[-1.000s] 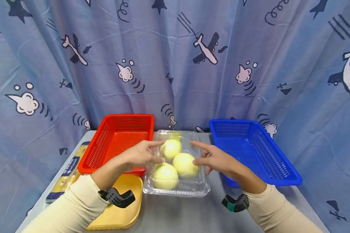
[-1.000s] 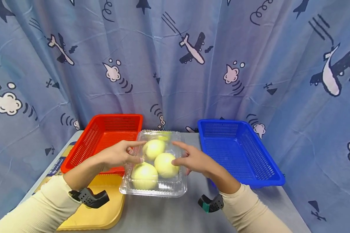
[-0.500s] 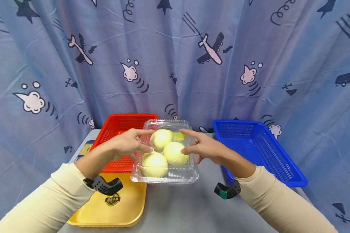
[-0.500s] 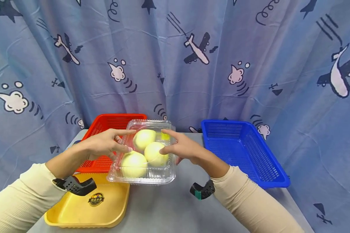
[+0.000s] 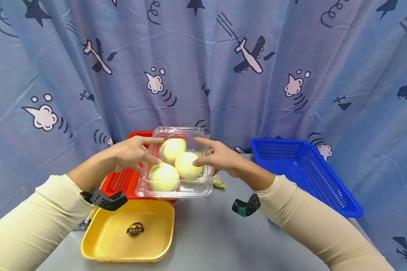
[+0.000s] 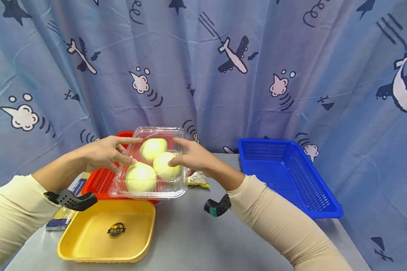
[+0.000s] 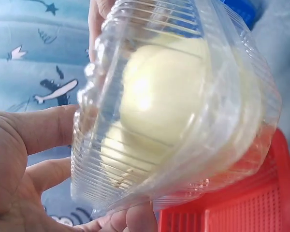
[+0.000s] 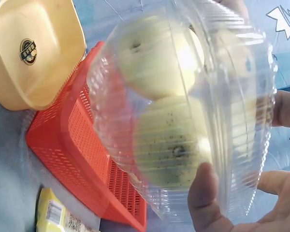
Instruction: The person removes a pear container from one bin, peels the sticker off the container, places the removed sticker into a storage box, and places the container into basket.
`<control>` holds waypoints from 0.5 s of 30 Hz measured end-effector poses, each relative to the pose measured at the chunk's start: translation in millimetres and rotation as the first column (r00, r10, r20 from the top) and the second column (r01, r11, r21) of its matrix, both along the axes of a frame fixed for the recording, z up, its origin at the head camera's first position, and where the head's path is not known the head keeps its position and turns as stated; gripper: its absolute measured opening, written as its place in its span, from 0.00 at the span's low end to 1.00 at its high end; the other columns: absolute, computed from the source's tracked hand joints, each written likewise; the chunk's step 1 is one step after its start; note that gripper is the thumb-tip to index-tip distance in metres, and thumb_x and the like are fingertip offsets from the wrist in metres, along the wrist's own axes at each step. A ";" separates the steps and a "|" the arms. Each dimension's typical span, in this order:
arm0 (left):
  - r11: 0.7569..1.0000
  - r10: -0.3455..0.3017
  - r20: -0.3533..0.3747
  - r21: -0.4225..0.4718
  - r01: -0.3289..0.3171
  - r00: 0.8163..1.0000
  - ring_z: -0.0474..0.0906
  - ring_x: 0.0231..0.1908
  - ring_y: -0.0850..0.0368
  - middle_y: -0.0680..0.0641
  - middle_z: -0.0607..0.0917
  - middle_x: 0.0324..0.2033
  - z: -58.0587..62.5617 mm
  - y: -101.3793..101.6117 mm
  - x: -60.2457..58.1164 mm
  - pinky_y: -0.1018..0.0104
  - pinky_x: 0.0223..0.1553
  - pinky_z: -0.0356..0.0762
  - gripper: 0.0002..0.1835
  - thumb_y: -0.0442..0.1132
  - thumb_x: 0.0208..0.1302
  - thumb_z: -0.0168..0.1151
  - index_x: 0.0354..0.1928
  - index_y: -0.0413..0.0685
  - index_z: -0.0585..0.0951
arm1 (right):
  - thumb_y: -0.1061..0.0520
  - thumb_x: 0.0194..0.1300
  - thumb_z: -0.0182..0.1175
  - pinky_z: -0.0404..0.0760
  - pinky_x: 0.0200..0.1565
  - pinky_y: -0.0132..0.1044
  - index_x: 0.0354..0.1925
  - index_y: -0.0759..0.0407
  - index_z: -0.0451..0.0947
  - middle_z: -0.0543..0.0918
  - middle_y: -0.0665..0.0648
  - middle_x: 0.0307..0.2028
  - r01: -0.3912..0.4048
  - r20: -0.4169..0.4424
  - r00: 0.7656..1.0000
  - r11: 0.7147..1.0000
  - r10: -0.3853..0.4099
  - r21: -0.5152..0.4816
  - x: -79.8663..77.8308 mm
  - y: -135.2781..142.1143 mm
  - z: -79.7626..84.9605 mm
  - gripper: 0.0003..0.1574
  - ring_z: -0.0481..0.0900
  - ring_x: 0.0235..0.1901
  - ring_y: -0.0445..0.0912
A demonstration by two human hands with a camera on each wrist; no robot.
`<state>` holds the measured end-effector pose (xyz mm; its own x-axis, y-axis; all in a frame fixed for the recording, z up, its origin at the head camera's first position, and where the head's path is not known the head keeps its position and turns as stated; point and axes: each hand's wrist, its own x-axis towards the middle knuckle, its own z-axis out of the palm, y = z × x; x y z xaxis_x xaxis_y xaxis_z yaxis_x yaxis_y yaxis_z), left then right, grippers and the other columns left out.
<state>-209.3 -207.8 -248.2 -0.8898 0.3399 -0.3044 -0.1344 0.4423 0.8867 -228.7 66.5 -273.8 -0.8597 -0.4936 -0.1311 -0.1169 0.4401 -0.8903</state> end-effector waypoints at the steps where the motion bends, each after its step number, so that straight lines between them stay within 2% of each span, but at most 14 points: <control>1: 1.000 0.003 0.001 -0.004 -0.003 1.000 0.74 0.53 0.39 0.34 0.63 0.63 1.1 -2.7 -1.5 0.44 0.47 0.76 0.43 0.30 0.59 0.67 0.75 0.51 0.58 | 0.54 0.56 0.68 0.81 0.25 0.42 0.73 0.43 0.58 0.74 0.63 0.45 0.001 -0.006 1.000 1.000 -0.001 0.005 -2.0 -3.3 0.6 0.50 0.74 0.35 0.54; 4: 1.000 0.016 0.019 -0.015 -0.016 1.000 0.71 0.54 0.36 0.34 0.59 0.65 3.2 -11.4 -6.0 0.40 0.49 0.73 0.44 0.30 0.60 0.66 0.75 0.52 0.57 | 0.53 0.55 0.69 0.81 0.26 0.43 0.72 0.42 0.59 0.75 0.61 0.52 -0.001 -0.024 1.000 1.000 0.002 0.022 -8.0 -13.6 1.2 0.50 0.76 0.36 0.54; 7: 0.999 0.020 0.036 -0.025 -0.019 0.999 0.69 0.57 0.35 0.33 0.58 0.65 4.1 -20.7 -10.3 0.38 0.51 0.71 0.44 0.29 0.61 0.65 0.76 0.52 0.55 | 0.53 0.55 0.69 0.80 0.26 0.42 0.72 0.43 0.60 0.67 0.58 0.64 -0.002 -0.044 0.999 0.999 0.003 0.037 -13.9 -24.8 0.5 0.50 0.76 0.30 0.52; 9: 0.999 0.026 0.048 -0.022 -0.025 0.999 0.68 0.57 0.36 0.31 0.61 0.64 4.4 -26.7 -13.8 0.37 0.51 0.70 0.44 0.28 0.61 0.64 0.76 0.51 0.54 | 0.52 0.55 0.69 0.80 0.26 0.42 0.73 0.45 0.59 0.62 0.59 0.68 0.004 -0.050 0.999 0.999 -0.002 0.043 -17.7 -32.7 -0.1 0.50 0.75 0.28 0.51; 11: 0.999 0.027 0.050 -0.024 -0.026 0.998 0.68 0.58 0.35 0.30 0.61 0.64 3.9 -32.3 -17.5 0.37 0.52 0.70 0.44 0.28 0.62 0.64 0.76 0.51 0.54 | 0.52 0.55 0.69 0.81 0.27 0.42 0.73 0.46 0.59 0.60 0.59 0.69 0.014 -0.054 0.998 0.999 -0.012 0.045 -21.7 -40.6 -1.4 0.50 0.76 0.29 0.50; 15: 0.998 0.043 0.050 -0.048 -0.041 0.998 0.63 0.60 0.33 0.31 0.57 0.68 -0.5 -43.1 -24.6 0.37 0.52 0.69 0.44 0.28 0.62 0.63 0.76 0.51 0.52 | 0.54 0.55 0.69 0.82 0.30 0.45 0.73 0.47 0.59 0.65 0.62 0.65 0.027 -0.028 0.999 0.999 -0.026 0.022 -28.7 -56.3 -6.7 0.51 0.76 0.30 0.51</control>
<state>-233.9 -251.0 -248.7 -0.8859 0.2868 -0.3647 -0.1986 0.4760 0.8567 -257.4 10.2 -280.4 -0.8760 -0.4675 -0.1183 -0.1289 0.4635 -0.8767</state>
